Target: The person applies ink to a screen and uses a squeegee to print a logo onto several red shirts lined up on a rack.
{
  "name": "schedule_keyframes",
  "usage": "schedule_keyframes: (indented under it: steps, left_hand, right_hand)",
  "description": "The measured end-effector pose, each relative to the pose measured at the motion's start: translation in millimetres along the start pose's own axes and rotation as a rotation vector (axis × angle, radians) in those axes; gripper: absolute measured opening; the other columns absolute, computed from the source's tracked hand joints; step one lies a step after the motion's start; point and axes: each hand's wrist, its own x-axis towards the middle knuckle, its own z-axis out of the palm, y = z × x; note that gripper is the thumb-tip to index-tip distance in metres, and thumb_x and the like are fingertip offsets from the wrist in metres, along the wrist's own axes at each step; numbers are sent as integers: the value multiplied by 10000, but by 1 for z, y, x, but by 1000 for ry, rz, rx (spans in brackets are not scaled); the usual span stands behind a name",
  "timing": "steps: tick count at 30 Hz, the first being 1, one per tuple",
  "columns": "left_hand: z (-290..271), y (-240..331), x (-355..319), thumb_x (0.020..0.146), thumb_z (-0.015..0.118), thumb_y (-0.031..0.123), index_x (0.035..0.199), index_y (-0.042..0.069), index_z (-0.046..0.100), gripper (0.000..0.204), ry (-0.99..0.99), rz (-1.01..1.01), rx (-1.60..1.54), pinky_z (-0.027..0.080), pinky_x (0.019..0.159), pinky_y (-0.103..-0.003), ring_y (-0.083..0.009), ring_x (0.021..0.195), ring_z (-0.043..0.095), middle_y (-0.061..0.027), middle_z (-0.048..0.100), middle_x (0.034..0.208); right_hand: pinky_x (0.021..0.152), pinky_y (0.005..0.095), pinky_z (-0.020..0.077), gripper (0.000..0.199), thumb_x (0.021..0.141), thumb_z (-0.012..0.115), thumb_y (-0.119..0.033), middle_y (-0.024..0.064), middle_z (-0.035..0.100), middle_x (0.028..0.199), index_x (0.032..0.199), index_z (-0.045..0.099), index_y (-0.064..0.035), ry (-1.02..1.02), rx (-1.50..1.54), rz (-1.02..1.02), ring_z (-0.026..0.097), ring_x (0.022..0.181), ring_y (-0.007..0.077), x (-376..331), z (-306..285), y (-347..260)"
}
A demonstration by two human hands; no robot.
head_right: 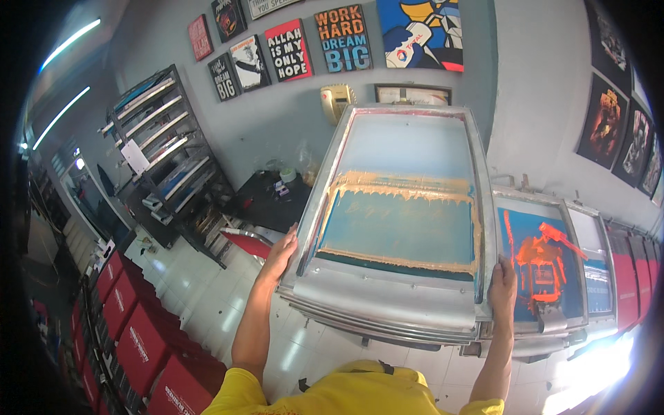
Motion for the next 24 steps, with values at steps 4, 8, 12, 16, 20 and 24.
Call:
schedule_keyframes:
  steps: [4, 8, 12, 16, 20, 24]
  left_hand:
    - [-2, 10, 2, 1009, 449, 446, 1414, -53, 432, 643, -12, -32, 15, 194, 1169, -352, -270, 1462, 244, -213, 396, 1501]
    - [-3, 28, -10, 1019, 433, 422, 1367, -85, 472, 616, 7, 2, 7, 272, 1123, -325, -216, 1327, 436, -177, 541, 1382]
    - [0, 52, -20, 1034, 435, 362, 1381, -99, 446, 577, -37, 93, -150, 319, 1089, -291, -162, 1270, 464, -135, 527, 1396]
    - [9, 97, -45, 1031, 461, 390, 1435, -70, 386, 617, -33, 40, -363, 332, 1078, -280, -145, 1263, 459, -118, 522, 1380]
    - [-3, 126, -84, 1029, 470, 379, 1462, -71, 332, 640, 57, 60, -363, 325, 1090, -294, -178, 1295, 443, -136, 493, 1412]
    - [-18, 126, -105, 989, 511, 451, 1468, -52, 348, 713, 150, 109, -361, 355, 1056, -274, -159, 1260, 487, -119, 512, 1399]
  right_hand:
    - [940, 358, 437, 350, 971, 466, -154, 214, 634, 1119, 1217, 581, 66, 38, -40, -106, 599, 1041, 279, 1, -5, 7]
    - [943, 356, 437, 344, 980, 467, -155, 208, 638, 1107, 1212, 583, 70, 69, -37, -100, 598, 1026, 281, 1, -1, 9]
    - [958, 352, 430, 327, 995, 477, -148, 177, 631, 1134, 1216, 590, 64, 43, -5, -135, 585, 1053, 249, 13, -24, 17]
    - [989, 317, 399, 346, 1009, 475, -155, 138, 619, 1208, 1262, 568, 61, -62, 71, -119, 551, 1127, 203, 31, -73, 23]
    - [1062, 417, 387, 263, 941, 610, -109, 220, 595, 1279, 1154, 671, 33, -81, -152, -326, 541, 1206, 339, 30, -60, -75]
    - [946, 422, 468, 234, 918, 636, -113, 232, 668, 1108, 1074, 701, 48, -11, -287, -576, 618, 1061, 340, 34, -66, -102]
